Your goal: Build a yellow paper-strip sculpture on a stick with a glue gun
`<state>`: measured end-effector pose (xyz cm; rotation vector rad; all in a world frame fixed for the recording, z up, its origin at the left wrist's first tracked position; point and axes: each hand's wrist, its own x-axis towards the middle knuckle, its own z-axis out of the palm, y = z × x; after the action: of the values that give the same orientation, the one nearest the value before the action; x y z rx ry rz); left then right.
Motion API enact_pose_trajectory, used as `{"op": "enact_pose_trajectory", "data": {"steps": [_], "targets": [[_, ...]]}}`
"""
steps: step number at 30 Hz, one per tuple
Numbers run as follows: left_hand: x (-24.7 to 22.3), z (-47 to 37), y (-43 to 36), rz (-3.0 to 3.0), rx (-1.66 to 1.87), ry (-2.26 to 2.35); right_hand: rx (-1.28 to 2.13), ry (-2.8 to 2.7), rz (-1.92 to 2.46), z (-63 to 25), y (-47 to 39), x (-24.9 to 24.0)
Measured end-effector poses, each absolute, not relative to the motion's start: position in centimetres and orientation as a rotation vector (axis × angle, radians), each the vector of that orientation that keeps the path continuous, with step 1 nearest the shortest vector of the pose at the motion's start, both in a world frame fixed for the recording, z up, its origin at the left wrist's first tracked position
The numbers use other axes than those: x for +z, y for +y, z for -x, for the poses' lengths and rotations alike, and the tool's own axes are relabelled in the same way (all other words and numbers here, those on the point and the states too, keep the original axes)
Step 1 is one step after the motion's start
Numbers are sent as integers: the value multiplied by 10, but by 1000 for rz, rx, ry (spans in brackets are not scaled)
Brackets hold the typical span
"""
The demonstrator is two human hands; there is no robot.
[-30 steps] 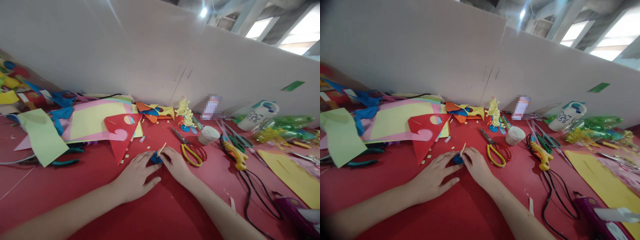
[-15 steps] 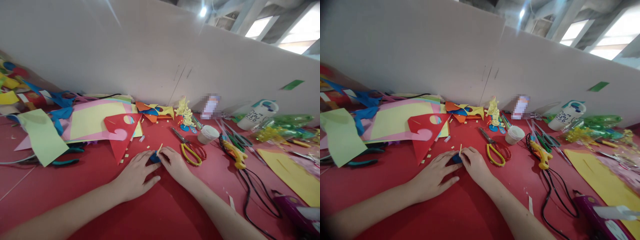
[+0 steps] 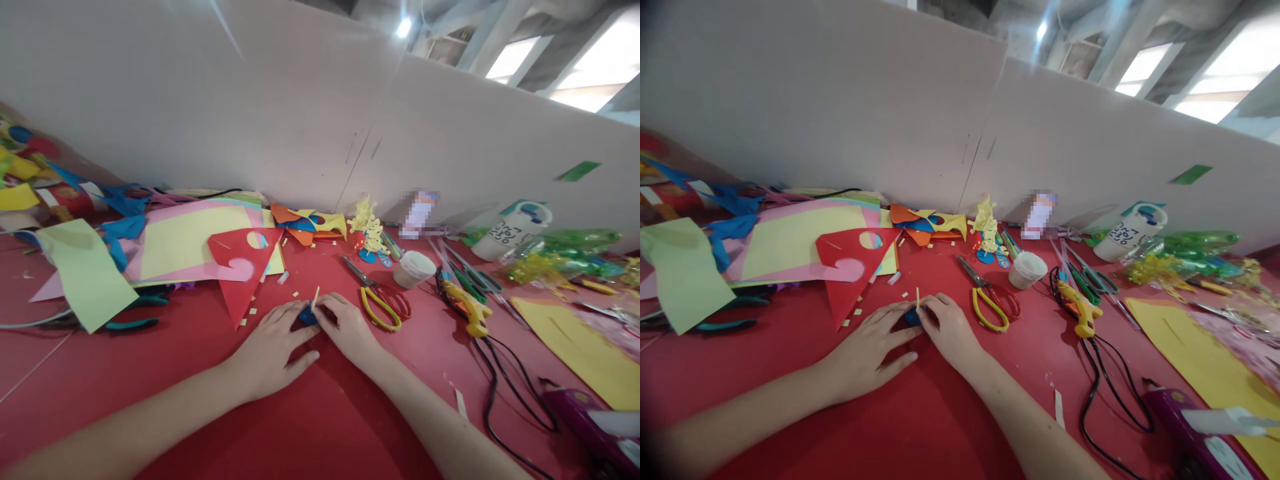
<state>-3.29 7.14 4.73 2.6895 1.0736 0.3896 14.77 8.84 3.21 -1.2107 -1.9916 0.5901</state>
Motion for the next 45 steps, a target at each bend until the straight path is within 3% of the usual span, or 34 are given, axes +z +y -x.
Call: {"op": "enact_pose_trajectory", "data": {"steps": [45], "targets": [[47, 34, 70, -2673, 454, 1062, 595, -1889, 1223, -149, 88, 32]]}}
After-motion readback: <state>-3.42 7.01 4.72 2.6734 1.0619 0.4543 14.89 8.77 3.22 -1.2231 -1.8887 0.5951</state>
